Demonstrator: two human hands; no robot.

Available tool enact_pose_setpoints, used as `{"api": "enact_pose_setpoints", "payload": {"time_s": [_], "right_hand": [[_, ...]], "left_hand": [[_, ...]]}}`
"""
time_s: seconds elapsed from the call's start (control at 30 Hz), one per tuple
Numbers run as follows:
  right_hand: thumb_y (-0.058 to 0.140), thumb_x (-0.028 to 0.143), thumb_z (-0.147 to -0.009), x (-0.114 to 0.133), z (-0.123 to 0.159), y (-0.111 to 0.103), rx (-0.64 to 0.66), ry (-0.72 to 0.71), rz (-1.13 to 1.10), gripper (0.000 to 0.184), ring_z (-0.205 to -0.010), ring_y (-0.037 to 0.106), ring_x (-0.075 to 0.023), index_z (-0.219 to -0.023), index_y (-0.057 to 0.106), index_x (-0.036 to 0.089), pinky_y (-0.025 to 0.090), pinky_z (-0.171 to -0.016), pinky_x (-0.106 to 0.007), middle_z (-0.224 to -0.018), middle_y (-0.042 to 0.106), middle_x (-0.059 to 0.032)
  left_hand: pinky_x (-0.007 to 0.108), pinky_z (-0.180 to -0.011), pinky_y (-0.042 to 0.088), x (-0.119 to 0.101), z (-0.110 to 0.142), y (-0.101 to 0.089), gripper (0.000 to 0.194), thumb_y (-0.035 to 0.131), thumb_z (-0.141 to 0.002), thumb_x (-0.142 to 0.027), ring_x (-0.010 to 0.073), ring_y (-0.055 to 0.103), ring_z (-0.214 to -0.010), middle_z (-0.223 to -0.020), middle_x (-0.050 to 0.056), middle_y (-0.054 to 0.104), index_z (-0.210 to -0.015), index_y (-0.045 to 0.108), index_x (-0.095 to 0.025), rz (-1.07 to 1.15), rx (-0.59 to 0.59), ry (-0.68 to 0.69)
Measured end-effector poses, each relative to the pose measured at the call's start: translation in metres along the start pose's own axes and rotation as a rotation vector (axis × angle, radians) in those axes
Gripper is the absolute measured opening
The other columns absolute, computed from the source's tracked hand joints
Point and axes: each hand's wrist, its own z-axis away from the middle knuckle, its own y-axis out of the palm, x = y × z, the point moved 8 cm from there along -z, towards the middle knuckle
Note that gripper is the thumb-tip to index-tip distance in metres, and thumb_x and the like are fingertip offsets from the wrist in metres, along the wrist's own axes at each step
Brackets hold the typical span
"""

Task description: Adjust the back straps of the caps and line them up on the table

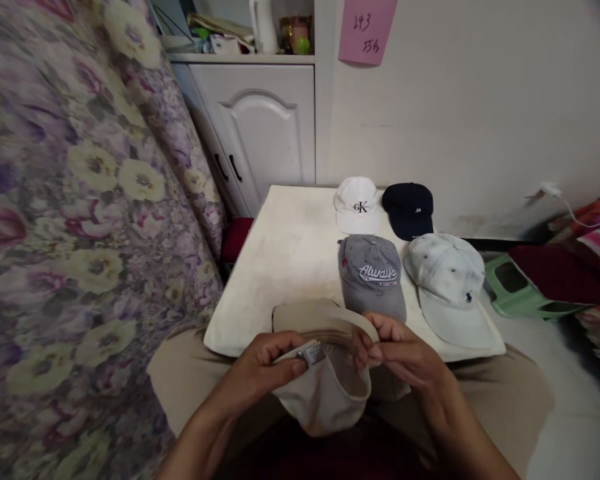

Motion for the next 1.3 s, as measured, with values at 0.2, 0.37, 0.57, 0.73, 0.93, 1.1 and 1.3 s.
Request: {"api": "enact_pose_setpoints", "payload": {"time_s": [0.2,0.37,0.57,0.73,0.93,1.1,1.3], "right_hand": [[0.072,0.024,-0.08,-0.01,-0.012,0.004,-0.093,0.021,-0.009,0.016,-0.057,0.056,-0.0098,-0.09,0.065,0.014,0.042,-0.055,-0.021,-0.072,0.061,-0.0003],[0.078,0.03,-0.079,-0.015,-0.014,0.015,-0.102,0.054,0.127,0.026,-0.048,0.047,-0.0061,-0.096,0.064,0.015,0.034,-0.045,-0.018,-0.066,0.056,0.0037],[0.076,0.036,-0.08,-0.019,-0.016,0.017,-0.158,0.02,0.256,0.027,-0.044,0.048,-0.0064,-0.094,0.066,0.015,0.036,-0.043,-0.019,-0.062,0.059,0.0038],[0.077,0.036,-0.077,-0.018,-0.016,0.011,-0.217,-0.034,0.311,0.025,-0.05,0.051,-0.0086,-0.091,0.07,0.016,0.04,-0.048,-0.021,-0.067,0.062,0.0018],[0.085,0.029,-0.066,-0.011,-0.011,0.015,-0.328,-0.116,0.56,0.039,-0.064,0.053,-0.0129,-0.1,0.066,0.019,0.043,-0.059,-0.025,-0.075,0.062,0.0018],[0.083,0.027,-0.068,-0.003,-0.009,0.023,-0.341,-0.211,0.804,0.041,-0.07,0.055,-0.0151,-0.101,0.062,0.02,0.044,-0.063,-0.027,-0.084,0.061,0.0004],[0.072,0.016,-0.075,0.007,-0.006,0.035,-0.278,-0.319,0.979,0.027,-0.078,0.057,-0.0177,-0.098,0.06,0.02,0.045,-0.071,-0.03,-0.09,0.062,-0.0021]], "left_hand": [[0.021,-0.057,0.027,0.003,-0.004,0.011,0.023,0.068,-0.083,-0.037,0.0101,0.039,-0.062,-0.068,-0.002,0.053,-0.08,0.066,-0.014,0.02,0.003,-0.007],[0.022,-0.062,0.033,0.003,-0.005,0.014,0.024,0.067,-0.084,-0.038,0.0126,0.048,-0.069,-0.074,0.0,0.061,-0.084,0.068,-0.014,-0.023,-0.034,-0.01],[0.023,-0.067,0.037,-0.001,-0.007,0.016,0.021,0.066,-0.087,-0.034,0.0142,0.054,-0.073,-0.076,0.001,0.065,-0.08,0.068,-0.014,-0.107,-0.088,0.0],[0.023,-0.066,0.039,-0.002,-0.005,0.021,0.022,0.064,-0.088,-0.036,0.0164,0.057,-0.075,-0.08,0.002,0.068,-0.087,0.071,-0.015,-0.148,-0.106,-0.024],[0.024,-0.065,0.042,-0.009,-0.003,0.021,0.02,0.064,-0.086,-0.034,0.0176,0.06,-0.073,-0.077,0.003,0.071,-0.083,0.07,-0.015,-0.238,-0.225,0.002],[0.025,-0.069,0.045,-0.007,-0.003,0.019,0.019,0.064,-0.086,-0.032,0.0199,0.064,-0.079,-0.082,0.005,0.074,-0.085,0.07,-0.014,-0.266,-0.261,-0.01],[0.024,-0.069,0.045,-0.004,-0.002,0.016,0.019,0.065,-0.086,-0.034,0.0184,0.064,-0.077,-0.078,0.002,0.073,-0.081,0.068,-0.016,-0.263,-0.274,0.006]]}}
